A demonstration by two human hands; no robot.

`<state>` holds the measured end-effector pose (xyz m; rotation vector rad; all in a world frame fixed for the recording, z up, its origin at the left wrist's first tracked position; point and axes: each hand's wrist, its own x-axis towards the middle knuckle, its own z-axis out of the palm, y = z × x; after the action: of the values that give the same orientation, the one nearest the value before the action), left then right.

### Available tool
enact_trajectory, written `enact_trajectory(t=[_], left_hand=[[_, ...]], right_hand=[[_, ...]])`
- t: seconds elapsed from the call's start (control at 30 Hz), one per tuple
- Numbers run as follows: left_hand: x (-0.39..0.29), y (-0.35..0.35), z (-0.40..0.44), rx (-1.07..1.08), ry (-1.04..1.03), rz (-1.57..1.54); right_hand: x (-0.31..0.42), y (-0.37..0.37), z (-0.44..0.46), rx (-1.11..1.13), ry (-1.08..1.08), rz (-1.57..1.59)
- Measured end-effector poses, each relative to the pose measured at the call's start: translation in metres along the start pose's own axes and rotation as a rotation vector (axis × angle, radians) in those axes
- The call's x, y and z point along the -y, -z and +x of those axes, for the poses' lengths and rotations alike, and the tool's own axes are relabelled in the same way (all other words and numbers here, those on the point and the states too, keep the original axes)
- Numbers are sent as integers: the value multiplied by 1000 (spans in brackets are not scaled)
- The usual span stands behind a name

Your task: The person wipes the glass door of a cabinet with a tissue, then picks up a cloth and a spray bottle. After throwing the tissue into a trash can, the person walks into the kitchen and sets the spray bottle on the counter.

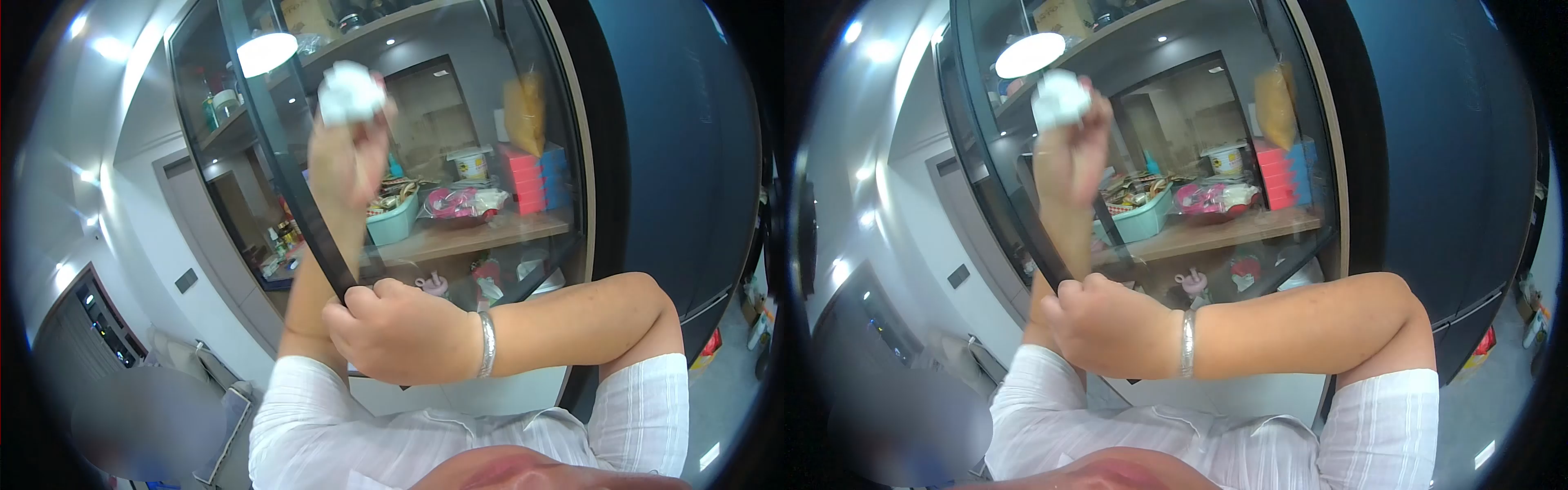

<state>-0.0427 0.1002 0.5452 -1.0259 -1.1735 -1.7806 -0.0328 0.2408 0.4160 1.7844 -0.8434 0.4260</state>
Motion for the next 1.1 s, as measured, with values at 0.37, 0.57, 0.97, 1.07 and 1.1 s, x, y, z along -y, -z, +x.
enact_trajectory(t=[0.37,0.57,0.97,1.07,1.1], left_hand=[[-26,-7,83,223,-104,41],[-29,6,68,214,-74,-30],[-40,12,20,146,-90,-200],[-81,32,137,321,227,-288],[-57,5,133,368,-176,27]], right_hand=[[0,-5,-2,-52,-15,-8],[-2,-8,1,21,-19,14],[-1,-13,1,-7,-7,-17],[-1,-11,0,-12,-18,-8],[0,-9,1,-5,-27,-4]])
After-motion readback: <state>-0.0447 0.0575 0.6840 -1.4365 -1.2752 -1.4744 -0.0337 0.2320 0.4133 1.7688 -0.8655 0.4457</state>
